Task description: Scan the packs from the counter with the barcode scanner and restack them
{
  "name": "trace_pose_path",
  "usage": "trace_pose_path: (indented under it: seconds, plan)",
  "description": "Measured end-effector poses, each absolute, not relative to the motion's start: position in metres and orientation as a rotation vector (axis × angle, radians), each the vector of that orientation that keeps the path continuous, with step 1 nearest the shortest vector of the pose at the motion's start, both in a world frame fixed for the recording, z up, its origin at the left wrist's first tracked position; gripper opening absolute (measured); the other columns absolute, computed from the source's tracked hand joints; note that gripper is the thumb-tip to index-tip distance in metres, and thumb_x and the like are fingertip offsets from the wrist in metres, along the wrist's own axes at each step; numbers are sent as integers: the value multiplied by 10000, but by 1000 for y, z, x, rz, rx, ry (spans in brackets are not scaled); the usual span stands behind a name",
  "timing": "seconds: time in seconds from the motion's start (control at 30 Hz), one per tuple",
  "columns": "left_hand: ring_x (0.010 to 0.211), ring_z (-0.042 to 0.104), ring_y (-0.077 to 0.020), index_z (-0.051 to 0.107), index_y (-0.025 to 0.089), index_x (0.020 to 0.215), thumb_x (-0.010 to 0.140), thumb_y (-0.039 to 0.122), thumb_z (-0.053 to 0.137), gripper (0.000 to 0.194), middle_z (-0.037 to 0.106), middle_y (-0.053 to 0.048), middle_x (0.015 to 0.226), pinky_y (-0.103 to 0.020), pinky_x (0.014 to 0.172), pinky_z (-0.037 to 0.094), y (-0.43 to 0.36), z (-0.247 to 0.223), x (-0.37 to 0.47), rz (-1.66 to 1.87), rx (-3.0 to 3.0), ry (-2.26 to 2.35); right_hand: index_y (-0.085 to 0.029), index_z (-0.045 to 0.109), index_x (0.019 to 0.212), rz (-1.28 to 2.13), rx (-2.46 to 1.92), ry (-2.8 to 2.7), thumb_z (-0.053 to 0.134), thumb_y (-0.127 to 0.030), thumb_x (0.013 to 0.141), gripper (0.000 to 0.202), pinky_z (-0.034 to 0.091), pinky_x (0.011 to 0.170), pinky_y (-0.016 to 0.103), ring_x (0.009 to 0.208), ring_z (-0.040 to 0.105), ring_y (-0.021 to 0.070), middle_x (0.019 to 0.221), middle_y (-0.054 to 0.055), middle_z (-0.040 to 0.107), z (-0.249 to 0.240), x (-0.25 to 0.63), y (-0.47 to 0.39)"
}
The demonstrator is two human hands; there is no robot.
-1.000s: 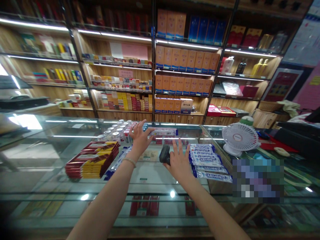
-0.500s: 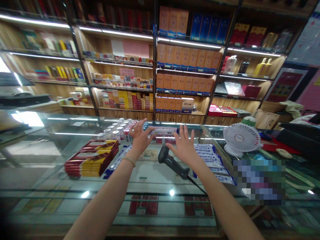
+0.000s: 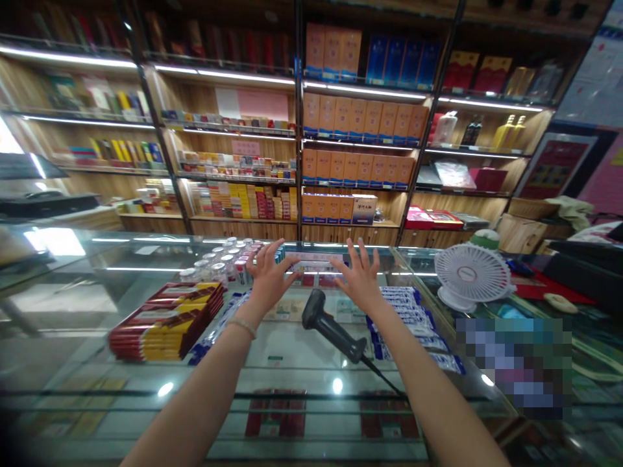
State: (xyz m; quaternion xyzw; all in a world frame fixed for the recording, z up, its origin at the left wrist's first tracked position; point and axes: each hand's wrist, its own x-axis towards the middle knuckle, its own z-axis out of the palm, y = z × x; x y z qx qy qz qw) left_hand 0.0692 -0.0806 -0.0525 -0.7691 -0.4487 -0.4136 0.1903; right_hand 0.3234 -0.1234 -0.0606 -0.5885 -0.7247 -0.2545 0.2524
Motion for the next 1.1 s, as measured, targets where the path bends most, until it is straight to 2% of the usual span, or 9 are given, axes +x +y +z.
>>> trace_pose_path:
  seconds: [0.13,0.23,0.3,0.4,0.57,0.7,0.93,1.1]
  plan:
    - [1454,368,-354,743,362,1089,846,384,751,243,454,-58,1579,-640,1212,100,-83,-51,71,-1135,-2193,-1229,-394,656,1336,-705,-1571,-1919,585,-405,981,361,50,1217,612,1573,128,338,1688,27,303,-59,326,-126]
    - [1460,362,-338,758,362,1029,874,423,720,172,453,-44,1586,-638,1207,101,-84,-50,73,-1133,-2211,-1215,-379,739,1193,-678,-1550,-1902,537,-374,1007,275,47,1218,601,1569,151,318,1664,-5,357,-56,327,-128]
    - [1460,360,-332,766,347,949,889,438,700,128,459,-28,1585,-637,1203,103,-84,-50,74,-1126,-2225,-1212,-363,772,1098,-643,-1540,-1885,516,-373,1018,269,57,1215,603,1562,173,313,1653,-18,378,-55,326,-128]
    - [1454,357,-333,760,311,851,900,441,683,159,478,-11,1574,-641,1201,95,-87,-48,76,-1094,-2249,-1205,-327,788,986,-596,-1502,-1845,520,-378,1016,274,93,1202,617,1546,208,322,1629,-15,421,-58,327,-126]
    - [1441,359,-353,750,282,831,869,448,728,172,506,-26,1544,-659,1200,113,-93,-41,78,-1121,-2266,-1253,-294,777,883,-510,-1405,-1758,551,-369,995,263,125,1172,661,1520,255,334,1594,16,472,-67,331,-120]
    - [1433,359,-359,746,259,810,833,456,769,200,516,-66,1509,-646,1219,143,-89,-38,77,-1248,-2242,-1318,-268,751,806,-363,-1377,-1618,572,-469,967,314,154,1154,675,1486,314,335,1550,45,522,-68,335,-116]
    - [1435,348,-325,766,245,838,886,395,713,166,509,-86,1480,-595,1220,236,-78,-41,73,-1309,-2286,-1312,-254,742,830,-43,-1376,-1449,569,-668,889,452,255,1130,648,1427,391,349,1517,89,550,-68,344,-109]
    - [1415,349,-324,763,251,808,895,379,698,168,539,-73,1456,-621,1222,198,-82,-42,75,-1271,-2270,-1318,-256,750,860,115,-1352,-1382,590,-690,848,463,249,1152,646,1441,372,352,1502,101,560,-74,348,-106]
